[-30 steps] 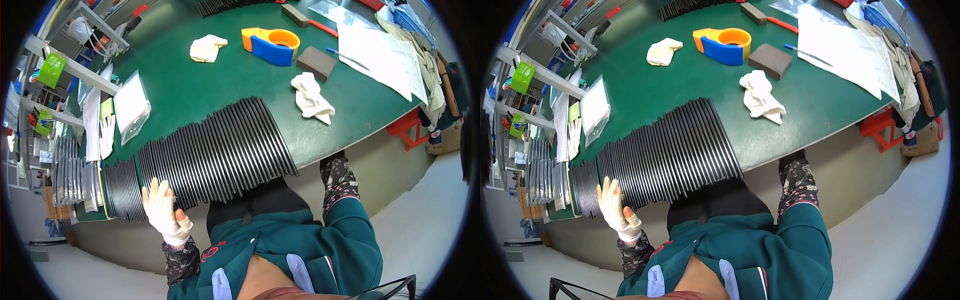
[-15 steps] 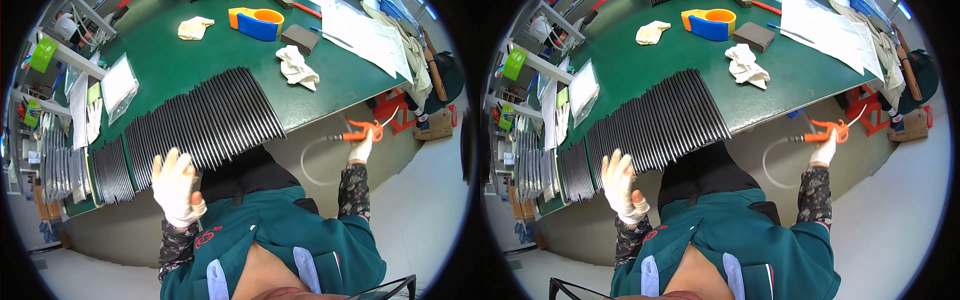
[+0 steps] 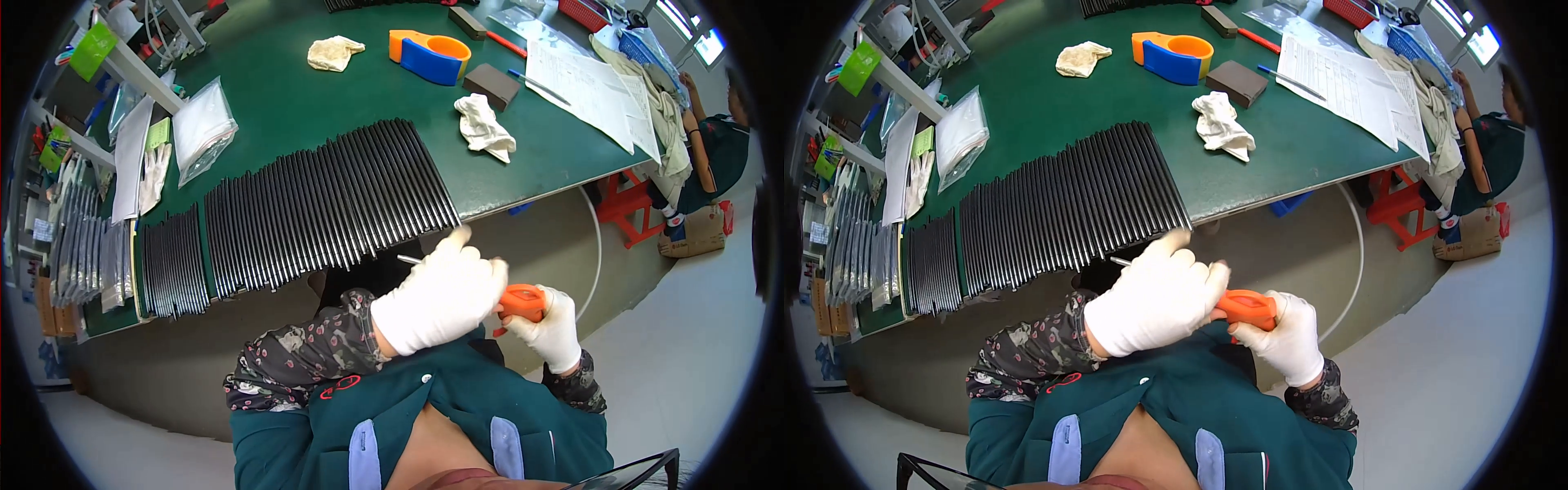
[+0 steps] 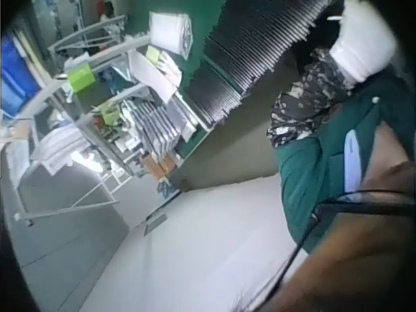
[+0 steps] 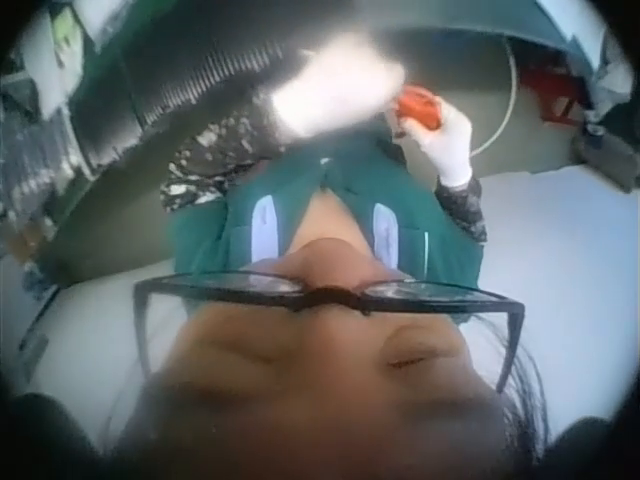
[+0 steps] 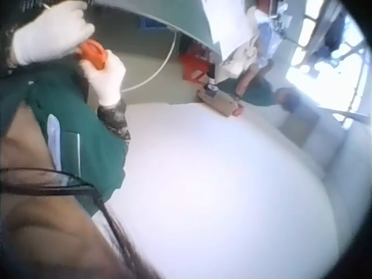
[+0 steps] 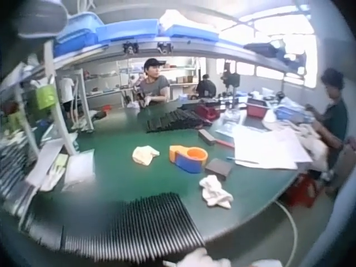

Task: Cleaning and inspecting rows of black rods using a cloth and an air blow gun.

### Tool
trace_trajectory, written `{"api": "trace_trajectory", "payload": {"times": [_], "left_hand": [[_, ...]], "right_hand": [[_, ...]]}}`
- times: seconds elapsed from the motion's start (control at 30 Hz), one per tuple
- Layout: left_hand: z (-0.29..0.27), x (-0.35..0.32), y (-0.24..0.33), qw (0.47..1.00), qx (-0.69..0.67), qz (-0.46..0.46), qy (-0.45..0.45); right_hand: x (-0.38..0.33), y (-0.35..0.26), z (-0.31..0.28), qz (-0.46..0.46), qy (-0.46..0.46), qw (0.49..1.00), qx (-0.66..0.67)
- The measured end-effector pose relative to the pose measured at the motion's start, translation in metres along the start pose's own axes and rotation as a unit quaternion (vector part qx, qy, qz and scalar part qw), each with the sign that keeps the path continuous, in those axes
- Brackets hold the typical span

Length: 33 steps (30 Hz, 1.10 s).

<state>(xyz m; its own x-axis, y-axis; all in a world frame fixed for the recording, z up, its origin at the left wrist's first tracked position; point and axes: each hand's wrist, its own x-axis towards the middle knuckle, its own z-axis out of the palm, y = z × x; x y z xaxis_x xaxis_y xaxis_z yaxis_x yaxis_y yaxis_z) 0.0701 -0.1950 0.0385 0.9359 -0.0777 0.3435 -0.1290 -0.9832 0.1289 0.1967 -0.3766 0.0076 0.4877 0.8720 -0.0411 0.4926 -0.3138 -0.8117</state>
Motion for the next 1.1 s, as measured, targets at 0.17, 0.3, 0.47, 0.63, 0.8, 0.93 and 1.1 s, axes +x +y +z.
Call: {"api": "trace_trajectory", "payload": {"times": [0.17, 0.3, 0.47, 0.63, 0.8, 0.93, 1.1], "left_hand": [[-0.013, 0.005, -0.016, 0.998, -0.009, 0.053, 0.028], [-0.021, 0.022, -0.034, 0.993, -0.028, 0.097, 0.058], [-0.037, 0.044, -0.146, 0.980, -0.135, 0.055, 0.133], [0.008, 0.007, -0.222, 0.976, -0.200, -0.080, -0.020], [0.021, 0.007, -0.215, 0.989, -0.122, -0.057, -0.059], [0.024, 0.007, -0.213, 0.990, -0.112, -0.063, -0.061], [0.025, 0.008, -0.213, 0.990, -0.105, -0.063, -0.064]], "right_hand": [[0.006, -0.006, -0.027, 0.082, -0.155, 0.960, 0.218], [0.015, -0.009, -0.050, 0.159, -0.321, 0.883, 0.303], [0.037, -0.023, -0.081, 0.226, -0.136, 0.950, 0.169], [0.060, -0.046, -0.098, 0.226, -0.132, 0.965, 0.012], [0.081, -0.067, -0.096, 0.194, -0.182, 0.956, -0.124], [0.090, -0.062, -0.092, 0.140, -0.194, 0.956, -0.168], [0.091, -0.062, -0.091, 0.154, -0.192, 0.956, -0.159]]}}
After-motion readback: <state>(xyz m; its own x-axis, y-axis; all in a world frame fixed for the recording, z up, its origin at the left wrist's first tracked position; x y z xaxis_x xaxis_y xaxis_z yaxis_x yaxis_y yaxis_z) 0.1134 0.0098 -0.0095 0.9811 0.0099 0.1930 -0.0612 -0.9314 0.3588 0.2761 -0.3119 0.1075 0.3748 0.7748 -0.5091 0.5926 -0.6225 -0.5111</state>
